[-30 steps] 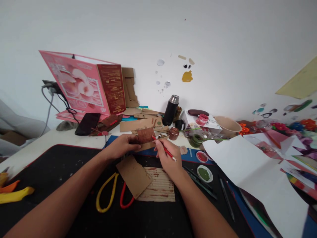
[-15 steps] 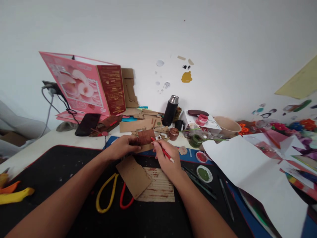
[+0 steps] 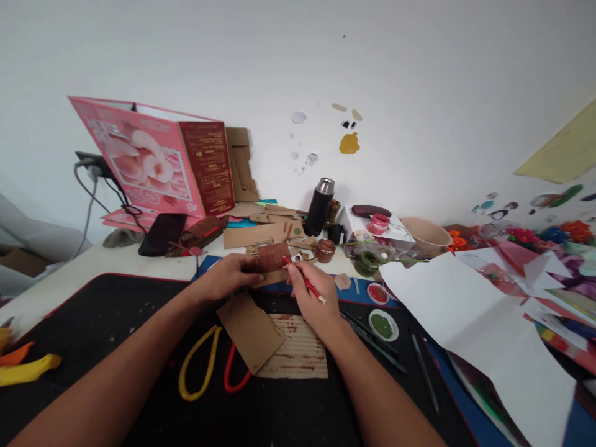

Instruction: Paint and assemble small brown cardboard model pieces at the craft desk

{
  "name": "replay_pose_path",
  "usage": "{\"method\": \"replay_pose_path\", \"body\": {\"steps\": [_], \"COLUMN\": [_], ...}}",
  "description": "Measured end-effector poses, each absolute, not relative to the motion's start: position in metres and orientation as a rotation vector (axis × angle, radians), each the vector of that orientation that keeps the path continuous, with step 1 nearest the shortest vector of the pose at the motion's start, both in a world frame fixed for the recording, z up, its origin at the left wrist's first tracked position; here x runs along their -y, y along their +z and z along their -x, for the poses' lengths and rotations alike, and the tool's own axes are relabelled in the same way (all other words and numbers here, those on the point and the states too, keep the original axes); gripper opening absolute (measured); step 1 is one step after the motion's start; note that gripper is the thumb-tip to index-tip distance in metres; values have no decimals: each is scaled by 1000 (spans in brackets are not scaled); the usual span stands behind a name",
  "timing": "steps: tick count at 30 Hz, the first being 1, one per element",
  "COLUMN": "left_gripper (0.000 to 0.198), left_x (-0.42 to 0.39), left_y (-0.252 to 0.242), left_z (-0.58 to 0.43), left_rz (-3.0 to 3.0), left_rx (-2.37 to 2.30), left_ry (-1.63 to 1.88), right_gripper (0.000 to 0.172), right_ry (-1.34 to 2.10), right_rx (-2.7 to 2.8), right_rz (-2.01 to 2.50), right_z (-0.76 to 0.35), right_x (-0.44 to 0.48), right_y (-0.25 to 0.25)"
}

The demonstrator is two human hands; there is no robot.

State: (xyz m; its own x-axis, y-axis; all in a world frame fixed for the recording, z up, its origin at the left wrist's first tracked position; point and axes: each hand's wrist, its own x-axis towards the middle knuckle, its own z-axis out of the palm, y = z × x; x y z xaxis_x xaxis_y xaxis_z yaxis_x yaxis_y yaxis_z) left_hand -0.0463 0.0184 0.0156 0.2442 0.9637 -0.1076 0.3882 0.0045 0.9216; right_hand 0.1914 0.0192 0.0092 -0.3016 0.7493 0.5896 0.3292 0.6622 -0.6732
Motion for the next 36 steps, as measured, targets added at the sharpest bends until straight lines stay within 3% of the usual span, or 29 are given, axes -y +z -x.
{"method": "replay_pose_path", "body": {"steps": [19, 36], "left_gripper": [45, 45], "left_x": [-19, -20], "left_y": [20, 16], "left_z": [45, 48], "left_rz": [-1502, -1522], "left_rx": [-1231, -1216], "left_ry": [823, 850], "right_gripper": [32, 33], "right_ry": [576, 611], "right_rx": [1870, 1862], "right_rz": [832, 830], "right_z": [-192, -192], "right_x": [-19, -20], "right_y": [9, 8]}}
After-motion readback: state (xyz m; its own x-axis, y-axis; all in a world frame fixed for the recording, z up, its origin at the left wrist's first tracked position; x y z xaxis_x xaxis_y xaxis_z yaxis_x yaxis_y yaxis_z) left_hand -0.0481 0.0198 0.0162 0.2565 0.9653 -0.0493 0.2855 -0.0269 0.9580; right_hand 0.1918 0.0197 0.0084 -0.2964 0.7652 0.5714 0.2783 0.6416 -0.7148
